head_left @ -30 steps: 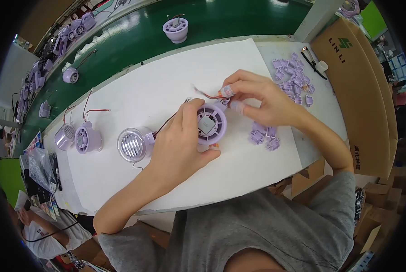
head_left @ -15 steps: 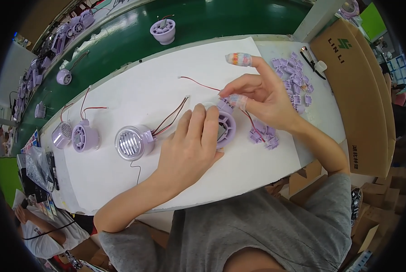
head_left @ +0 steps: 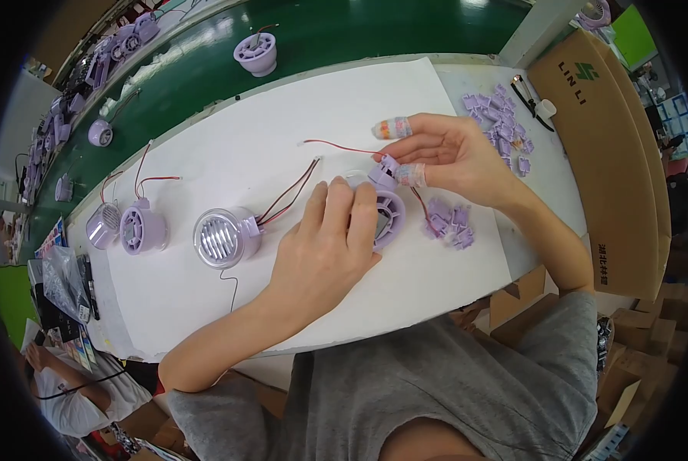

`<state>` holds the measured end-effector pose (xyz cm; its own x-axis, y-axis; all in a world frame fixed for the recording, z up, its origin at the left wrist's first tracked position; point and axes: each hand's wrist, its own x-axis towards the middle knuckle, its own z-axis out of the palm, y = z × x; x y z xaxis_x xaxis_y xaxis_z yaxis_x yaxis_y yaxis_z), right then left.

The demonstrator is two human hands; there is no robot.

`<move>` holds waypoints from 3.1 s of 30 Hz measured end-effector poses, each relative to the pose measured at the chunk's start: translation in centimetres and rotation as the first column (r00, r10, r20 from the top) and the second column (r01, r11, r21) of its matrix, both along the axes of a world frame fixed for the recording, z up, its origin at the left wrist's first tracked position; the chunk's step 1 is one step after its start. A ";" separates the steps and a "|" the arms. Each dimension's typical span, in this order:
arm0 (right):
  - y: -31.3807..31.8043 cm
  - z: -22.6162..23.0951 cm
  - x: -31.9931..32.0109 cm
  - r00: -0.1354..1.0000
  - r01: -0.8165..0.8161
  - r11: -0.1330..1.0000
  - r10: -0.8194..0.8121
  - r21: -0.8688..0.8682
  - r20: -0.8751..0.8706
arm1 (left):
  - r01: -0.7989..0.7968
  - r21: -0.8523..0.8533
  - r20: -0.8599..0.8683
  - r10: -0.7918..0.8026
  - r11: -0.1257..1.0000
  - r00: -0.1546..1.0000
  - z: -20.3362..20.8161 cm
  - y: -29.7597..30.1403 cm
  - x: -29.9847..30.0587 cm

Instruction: The person assembles small plastic clips onto electronic housings by hand, working on a factory production line.

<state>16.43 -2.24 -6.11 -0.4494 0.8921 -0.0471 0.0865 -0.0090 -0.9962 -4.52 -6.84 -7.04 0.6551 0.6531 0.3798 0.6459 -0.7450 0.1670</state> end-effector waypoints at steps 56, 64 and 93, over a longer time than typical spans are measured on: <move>-1.2 0.0 6.6 0.568 -0.259 0.824 -0.291 0.503 0.770 | -0.171 -0.470 -0.486 -0.092 0.866 0.869 8.3 6.3 -5.5; -0.1 1.2 3.4 0.700 -0.254 0.742 -0.302 0.621 0.647 | -0.266 -0.503 -0.025 0.294 0.822 0.955 3.1 1.6 -8.1; -2.6 -0.5 -1.8 0.989 0.141 0.981 -0.134 0.136 -0.059 | 0.322 -0.943 0.315 0.531 0.082 0.787 -0.1 6.3 -0.3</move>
<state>14.67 -4.89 -6.58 -0.3205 0.9418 0.1011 0.0446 0.1216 -0.9916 -4.84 -0.49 -7.17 0.5258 0.7215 -0.4504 0.1806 0.4228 0.8881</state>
